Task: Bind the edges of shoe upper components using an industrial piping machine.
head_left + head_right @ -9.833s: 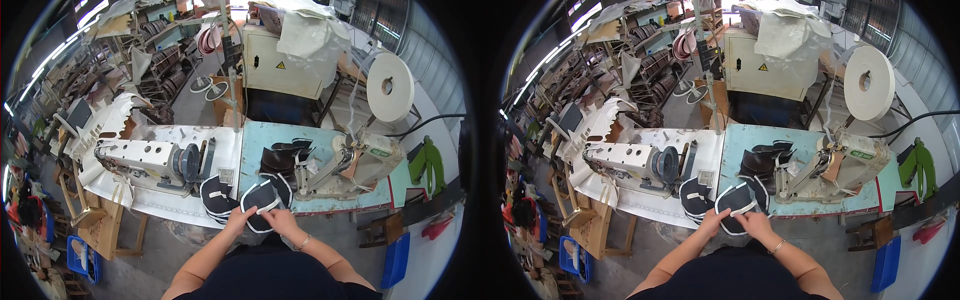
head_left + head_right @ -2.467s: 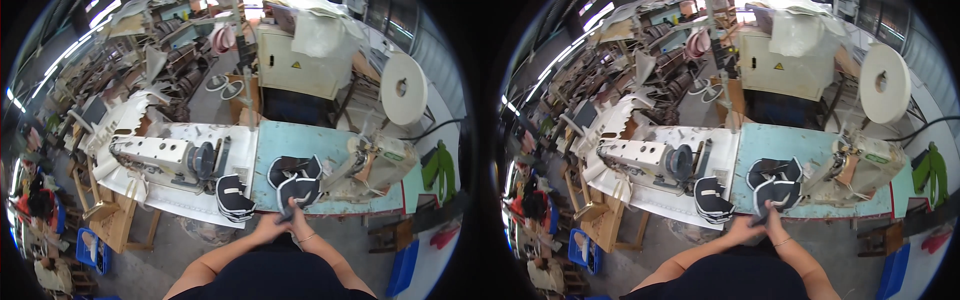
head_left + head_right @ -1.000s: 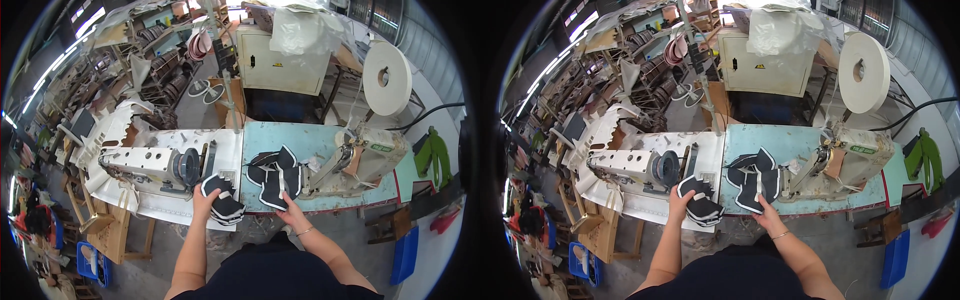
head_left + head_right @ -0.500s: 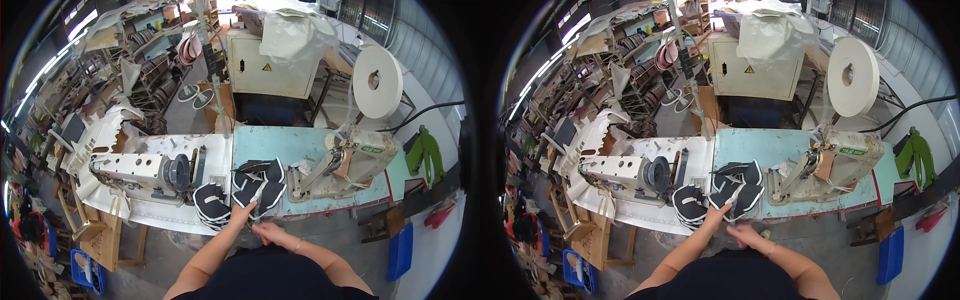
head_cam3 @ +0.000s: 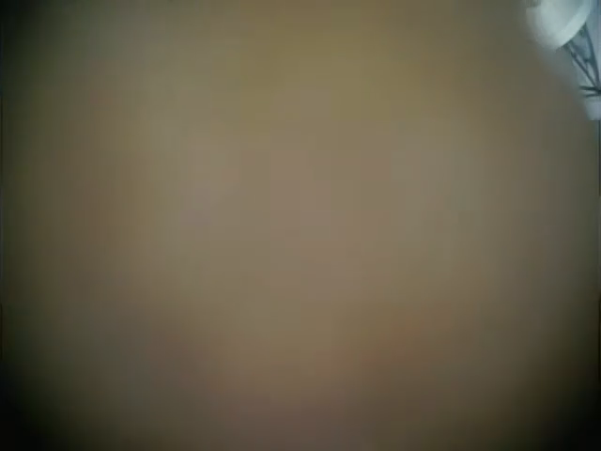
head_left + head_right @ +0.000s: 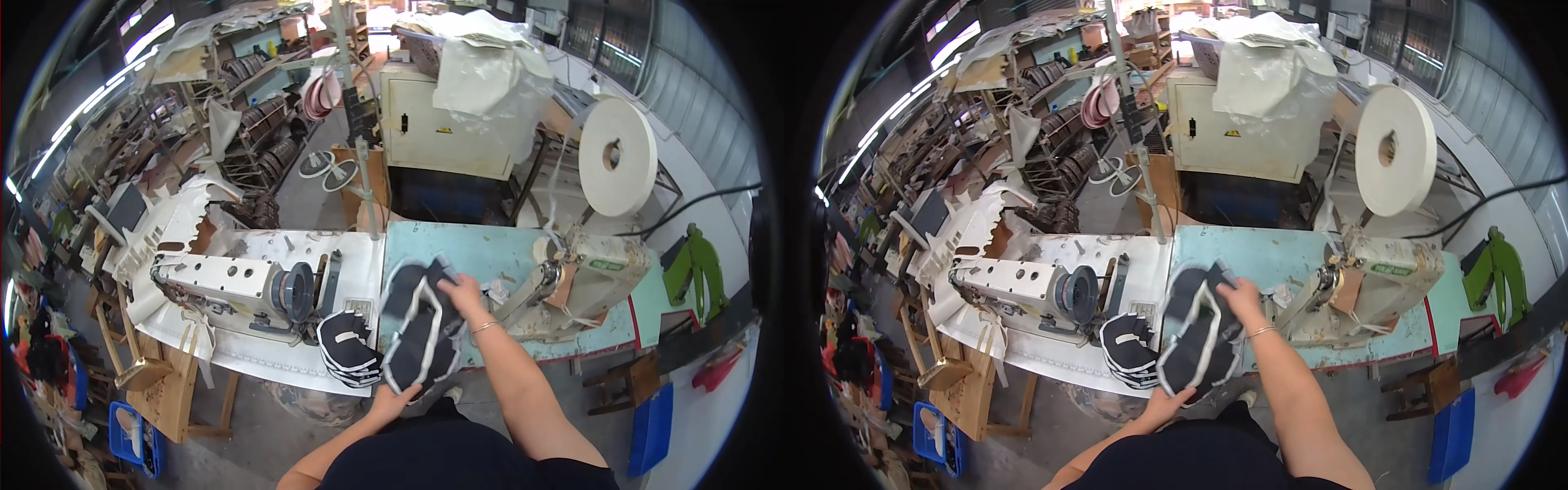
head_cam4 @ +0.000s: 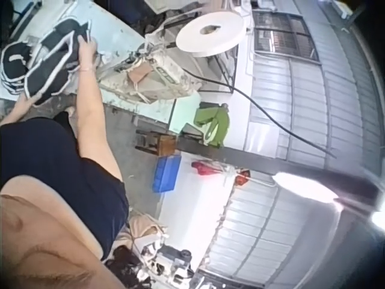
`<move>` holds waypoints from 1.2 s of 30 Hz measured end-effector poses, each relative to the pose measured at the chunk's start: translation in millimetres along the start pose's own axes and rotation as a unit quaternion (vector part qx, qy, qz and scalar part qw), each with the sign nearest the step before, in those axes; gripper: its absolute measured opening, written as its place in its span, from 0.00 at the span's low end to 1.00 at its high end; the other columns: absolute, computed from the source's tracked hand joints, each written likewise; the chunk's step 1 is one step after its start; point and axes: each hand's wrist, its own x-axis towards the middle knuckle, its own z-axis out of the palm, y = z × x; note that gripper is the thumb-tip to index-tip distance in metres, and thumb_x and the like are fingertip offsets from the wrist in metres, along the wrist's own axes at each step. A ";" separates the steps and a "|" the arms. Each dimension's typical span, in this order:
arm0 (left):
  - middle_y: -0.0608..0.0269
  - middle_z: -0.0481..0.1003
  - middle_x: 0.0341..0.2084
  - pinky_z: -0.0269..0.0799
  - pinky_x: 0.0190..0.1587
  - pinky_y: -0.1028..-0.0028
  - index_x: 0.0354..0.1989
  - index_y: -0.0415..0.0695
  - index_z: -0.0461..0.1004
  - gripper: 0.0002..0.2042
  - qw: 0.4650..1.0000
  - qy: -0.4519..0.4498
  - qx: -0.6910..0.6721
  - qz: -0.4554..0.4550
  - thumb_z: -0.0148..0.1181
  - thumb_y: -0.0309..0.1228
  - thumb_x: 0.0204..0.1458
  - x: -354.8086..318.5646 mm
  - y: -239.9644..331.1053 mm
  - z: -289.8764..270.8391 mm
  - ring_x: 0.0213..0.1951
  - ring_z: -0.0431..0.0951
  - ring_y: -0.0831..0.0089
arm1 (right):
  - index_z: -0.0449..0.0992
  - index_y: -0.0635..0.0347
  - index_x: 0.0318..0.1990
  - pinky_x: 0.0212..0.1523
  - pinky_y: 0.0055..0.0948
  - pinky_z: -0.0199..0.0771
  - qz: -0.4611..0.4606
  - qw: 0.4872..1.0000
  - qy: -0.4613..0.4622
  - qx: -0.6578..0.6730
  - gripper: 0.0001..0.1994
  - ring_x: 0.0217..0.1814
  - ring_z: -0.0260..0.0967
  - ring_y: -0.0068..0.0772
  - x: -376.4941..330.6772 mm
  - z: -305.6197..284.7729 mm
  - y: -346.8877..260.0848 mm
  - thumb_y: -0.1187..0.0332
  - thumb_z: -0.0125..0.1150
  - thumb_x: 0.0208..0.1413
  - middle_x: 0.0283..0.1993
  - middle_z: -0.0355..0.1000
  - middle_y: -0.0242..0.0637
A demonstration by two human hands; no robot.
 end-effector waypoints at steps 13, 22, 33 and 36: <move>0.62 0.72 0.38 0.63 0.42 0.77 0.43 0.35 0.69 0.16 0.993 -0.018 -0.112 -0.018 0.54 0.32 0.49 52.9 -31.6 2.1 0.39 0.70 0.77 | 0.56 0.72 0.51 0.54 0.39 0.54 -0.017 0.992 -0.017 -0.127 0.39 0.55 0.52 0.52 -102.5 -7.1 34.7 0.53 0.65 0.37 0.51 0.55 0.55; 0.54 0.75 0.31 0.67 0.38 0.74 0.41 0.37 0.70 0.16 0.990 -0.083 0.084 0.077 0.55 0.36 0.48 44.4 -3.1 11.4 0.33 0.74 0.71 | 0.58 0.55 0.51 0.27 0.32 0.65 0.350 0.868 -0.237 0.260 0.32 0.38 0.64 0.30 -128.3 -2.6 36.1 0.50 0.62 0.41 0.43 0.65 0.33; 0.56 0.70 0.35 0.67 0.41 0.72 0.46 0.36 0.61 0.24 0.948 0.236 -0.150 0.151 0.61 0.27 0.40 55.4 8.8 -121.1 0.37 0.71 0.70 | 0.56 0.47 0.47 0.38 0.46 0.65 0.410 0.780 -0.207 0.426 0.25 0.42 0.63 0.35 -111.5 -5.0 3.6 0.52 0.60 0.45 0.46 0.62 0.31; 0.46 0.61 0.45 0.55 0.52 0.63 0.51 0.34 0.57 0.32 0.853 0.435 0.278 0.084 0.64 0.29 0.35 49.8 -16.5 -127.0 0.49 0.60 0.54 | 0.55 0.48 0.47 0.36 0.45 0.68 0.373 0.810 -0.176 0.418 0.25 0.41 0.64 0.35 -121.3 2.3 -3.2 0.52 0.59 0.46 0.45 0.61 0.32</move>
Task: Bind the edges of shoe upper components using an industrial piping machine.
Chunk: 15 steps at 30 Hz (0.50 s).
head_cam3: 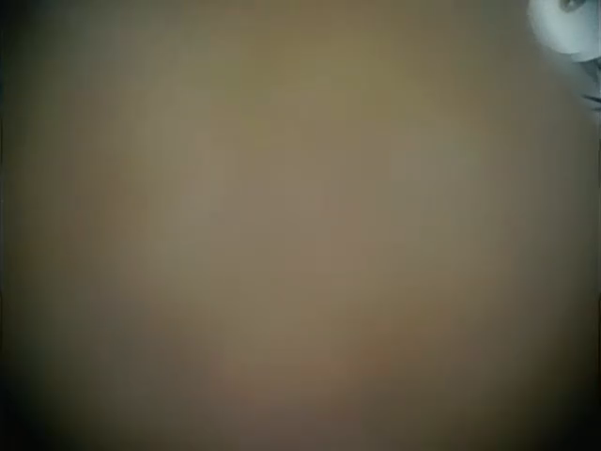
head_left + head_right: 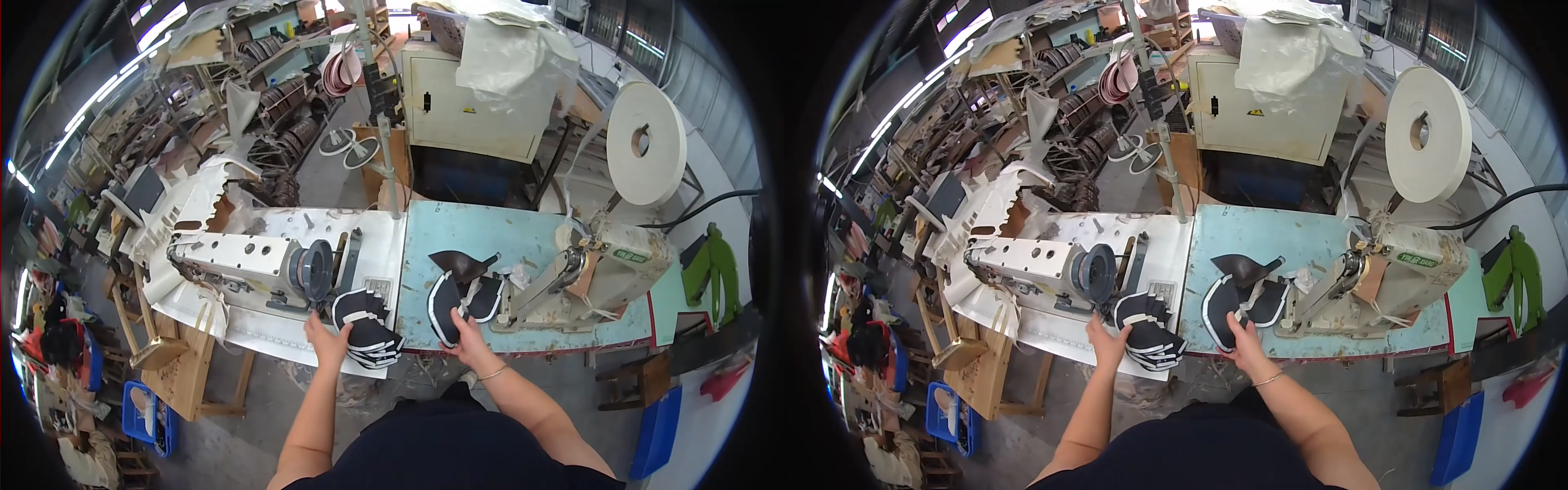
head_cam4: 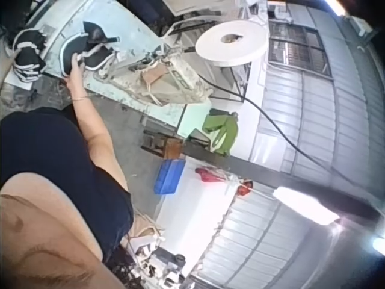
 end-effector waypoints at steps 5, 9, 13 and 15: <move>0.57 0.65 0.40 0.65 0.37 0.74 0.43 0.37 0.62 0.24 0.913 -0.181 -0.366 -0.016 0.64 0.32 0.38 -61.4 74.8 25.4 0.35 0.67 0.72 | 0.58 0.60 0.48 0.39 0.32 0.67 -0.165 0.982 0.080 -0.048 0.25 0.42 0.63 0.32 8.7 3.9 40.5 0.56 0.59 0.47 0.44 0.63 0.37; 0.60 0.73 0.34 0.67 0.38 0.76 0.40 0.35 0.69 0.19 0.723 -0.387 -0.495 -0.289 0.64 0.29 0.39 -75.1 103.4 61.6 0.35 0.72 0.74 | 0.58 0.63 0.48 0.45 0.26 0.62 -0.212 0.969 0.076 -0.102 0.26 0.45 0.62 0.34 -7.5 15.4 56.0 0.54 0.57 0.48 0.44 0.64 0.40; 0.58 0.73 0.33 0.68 0.38 0.74 0.38 0.32 0.69 0.18 0.715 -0.457 -0.470 -0.242 0.64 0.26 0.38 -67.3 106.4 50.7 0.34 0.73 0.73 | 0.60 0.52 0.49 0.50 0.54 0.52 0.058 0.991 -0.049 -0.110 0.26 0.52 0.57 0.35 -19.9 -19.3 32.5 0.45 0.52 0.48 0.49 0.61 0.35; 0.58 0.73 0.34 0.68 0.39 0.75 0.39 0.32 0.69 0.18 0.708 -0.456 -0.479 -0.248 0.64 0.25 0.38 -73.2 100.2 54.3 0.34 0.73 0.73 | 0.63 0.50 0.47 0.51 0.61 0.45 0.109 0.988 -0.090 -0.059 0.27 0.54 0.55 0.36 -14.2 -29.1 22.4 0.42 0.52 0.46 0.51 0.60 0.29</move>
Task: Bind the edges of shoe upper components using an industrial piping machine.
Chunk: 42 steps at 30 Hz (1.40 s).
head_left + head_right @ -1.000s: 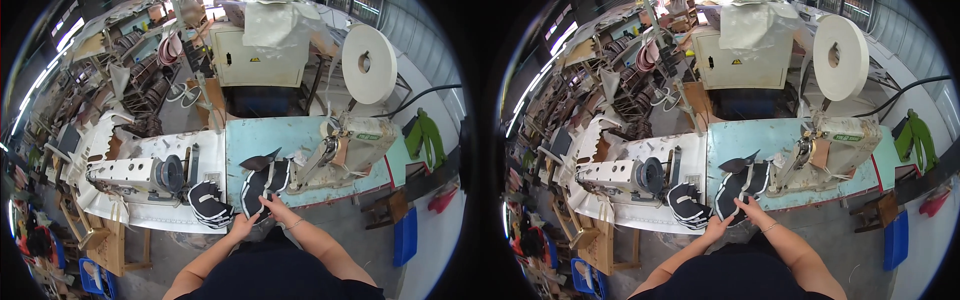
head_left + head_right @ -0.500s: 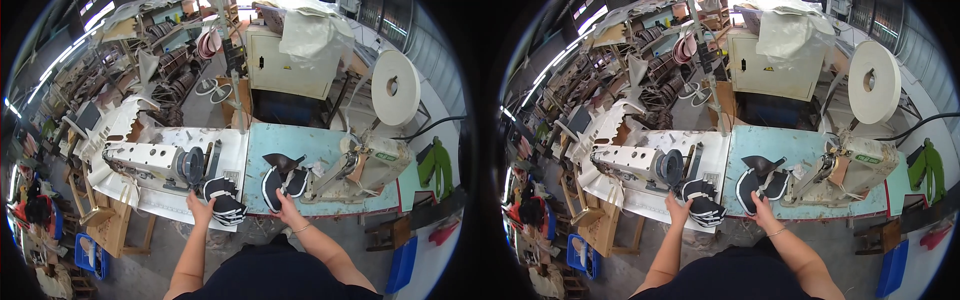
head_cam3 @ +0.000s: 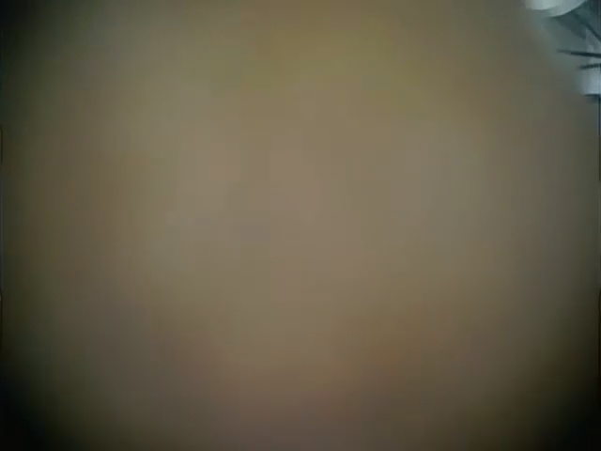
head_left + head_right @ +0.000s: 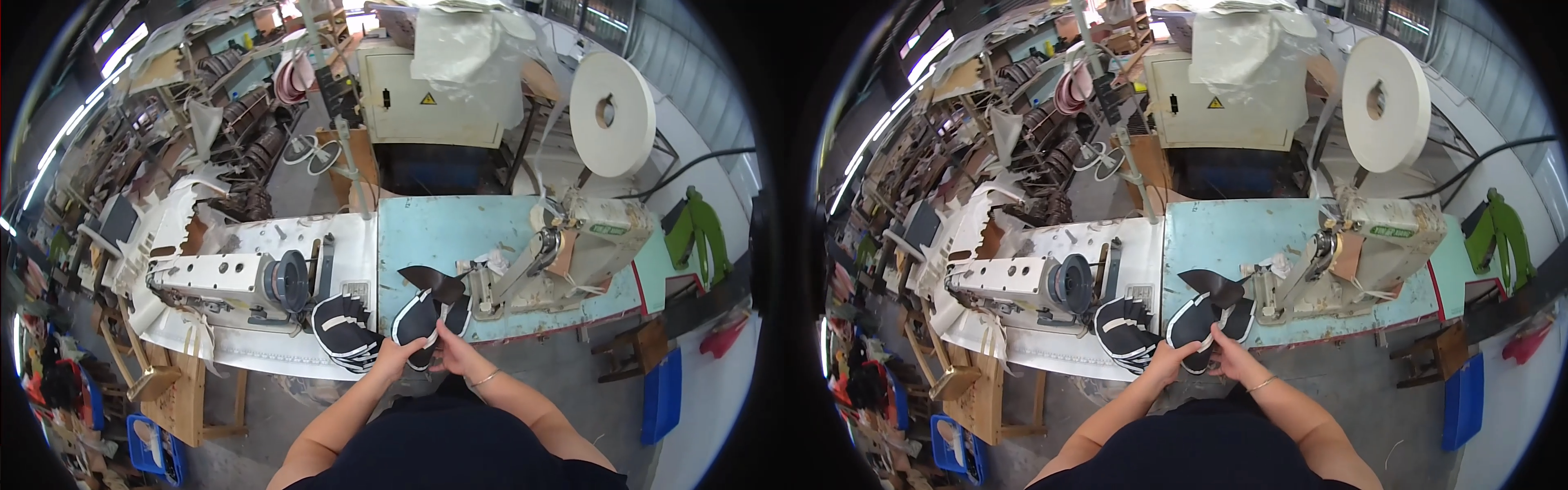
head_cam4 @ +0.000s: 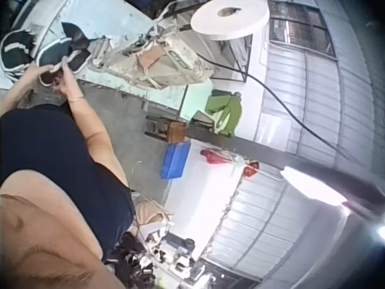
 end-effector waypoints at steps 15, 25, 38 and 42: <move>0.49 0.71 0.15 0.68 0.23 0.60 0.18 0.39 0.72 0.15 0.746 0.136 0.606 0.241 0.56 0.41 0.42 -6.2 -7.4 18.8 0.20 0.72 0.52 | 0.71 0.66 0.37 0.36 0.27 0.63 -0.256 0.936 0.233 0.064 0.19 0.34 0.63 0.26 69.6 0.1 12.0 0.58 0.62 0.45 0.34 0.69 0.34; 0.60 0.75 0.27 0.70 0.32 0.76 0.35 0.36 0.72 0.22 0.948 0.214 0.139 0.189 0.66 0.39 0.35 -16.8 72.6 -111.9 0.28 0.74 0.75 | 0.70 0.56 0.39 0.30 0.26 0.70 -0.182 0.980 0.054 0.064 0.13 0.32 0.68 0.24 35.1 0.6 -34.4 0.58 0.54 0.51 0.32 0.71 0.30; 0.61 0.73 0.28 0.66 0.32 0.77 0.39 0.36 0.69 0.20 0.982 0.092 0.131 0.105 0.62 0.36 0.42 -17.3 10.6 -3.3 0.31 0.71 0.77 | 0.69 0.60 0.41 0.29 0.19 0.61 -0.303 0.934 0.120 -0.147 0.13 0.29 0.60 0.15 9.3 49.5 20.4 0.62 0.53 0.53 0.32 0.69 0.27; 0.61 0.73 0.21 0.65 0.28 0.75 0.33 0.35 0.72 0.13 0.978 0.120 0.123 0.115 0.56 0.34 0.47 24.2 -21.1 -41.8 0.23 0.69 0.79 | 0.69 0.63 0.42 0.32 0.21 0.68 -0.254 0.855 0.001 -0.452 0.22 0.33 0.69 0.24 -14.6 24.1 13.7 0.56 0.60 0.45 0.33 0.72 0.36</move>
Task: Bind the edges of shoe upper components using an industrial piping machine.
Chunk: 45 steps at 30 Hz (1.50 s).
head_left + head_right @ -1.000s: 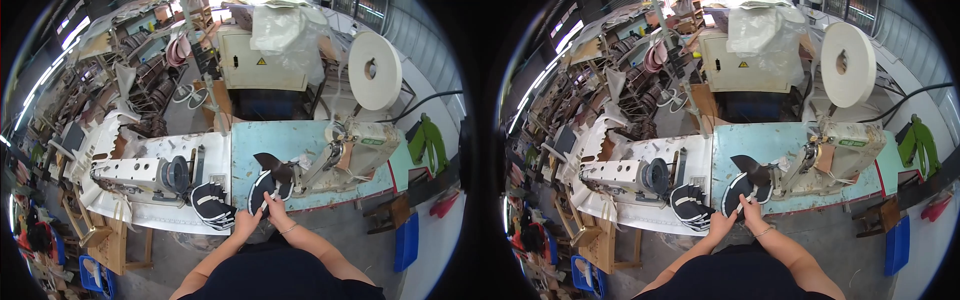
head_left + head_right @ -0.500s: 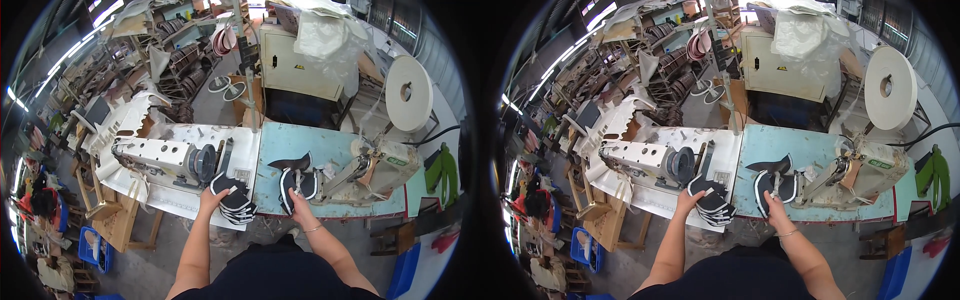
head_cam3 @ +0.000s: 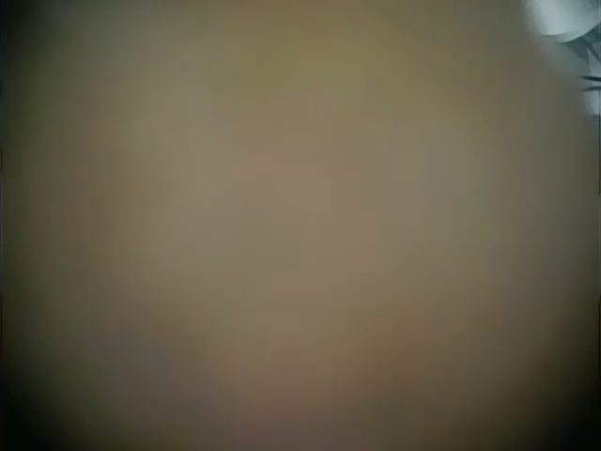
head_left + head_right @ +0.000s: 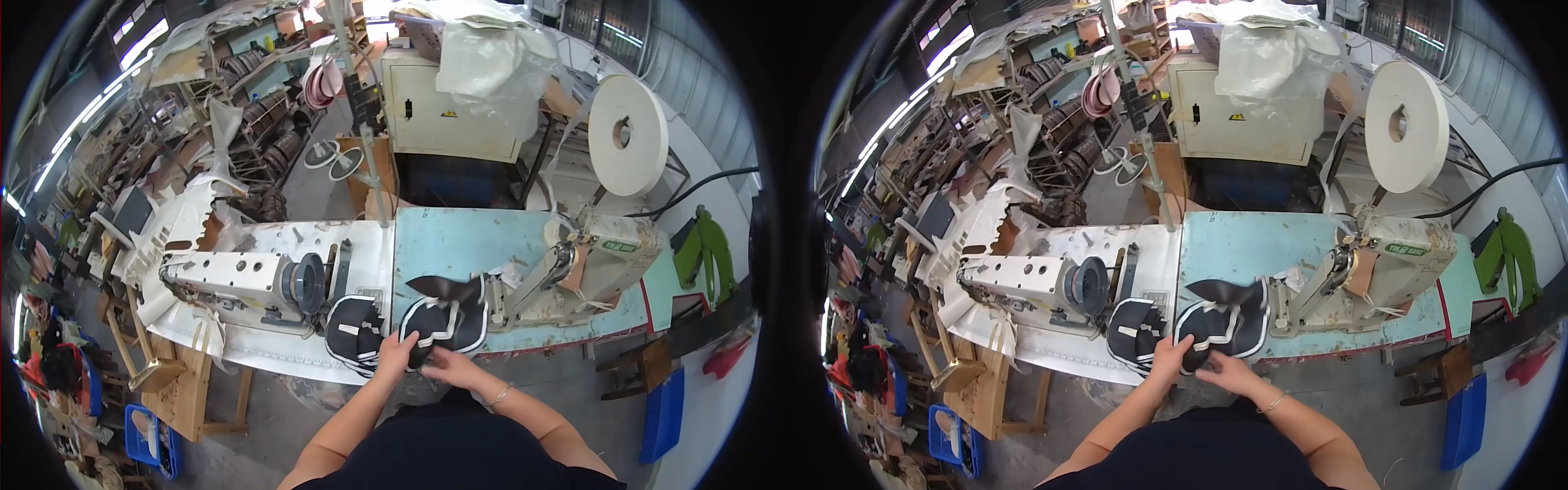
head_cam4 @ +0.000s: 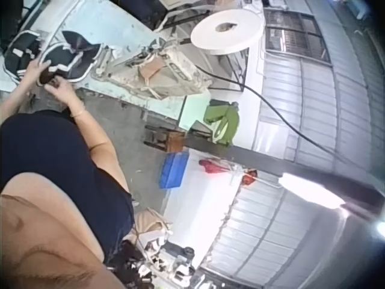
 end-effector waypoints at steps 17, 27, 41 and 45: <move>0.67 0.73 0.32 0.64 0.38 0.81 0.40 0.38 0.70 0.10 0.990 -0.034 -0.136 0.002 0.54 0.27 0.49 -39.7 31.0 -11.3 0.33 0.70 0.81 | 0.70 0.59 0.25 0.32 0.31 0.66 -0.141 0.953 0.204 -0.174 0.12 0.31 0.66 0.37 92.1 -111.4 6.7 0.64 0.65 0.35 0.30 0.68 0.40; 0.58 0.69 0.42 0.66 0.48 0.67 0.47 0.39 0.63 0.15 0.916 0.037 -0.381 -0.125 0.52 0.27 0.50 -37.2 45.2 -0.9 0.43 0.70 0.66 | 0.63 0.62 0.47 0.56 0.42 0.51 -0.074 0.844 0.473 -0.241 0.27 0.55 0.52 0.52 90.7 -109.8 0.0 0.61 0.63 0.39 0.51 0.58 0.53; 0.58 0.69 0.43 0.66 0.47 0.68 0.49 0.39 0.62 0.16 0.918 -0.101 -0.351 -0.154 0.50 0.29 0.52 -35.7 38.0 29.9 0.43 0.71 0.66 | 0.61 0.69 0.51 0.46 0.24 0.64 -0.042 0.980 0.185 0.055 0.22 0.44 0.66 0.29 22.1 -28.0 20.3 0.63 0.53 0.52 0.45 0.67 0.42; 0.59 0.70 0.42 0.66 0.47 0.68 0.47 0.39 0.63 0.14 0.919 -0.090 -0.354 -0.147 0.50 0.29 0.52 -44.2 31.5 38.0 0.43 0.71 0.67 | 0.66 0.69 0.45 0.38 0.21 0.65 0.006 0.966 0.209 0.152 0.18 0.38 0.66 0.23 25.8 -14.9 22.0 0.64 0.54 0.52 0.36 0.70 0.36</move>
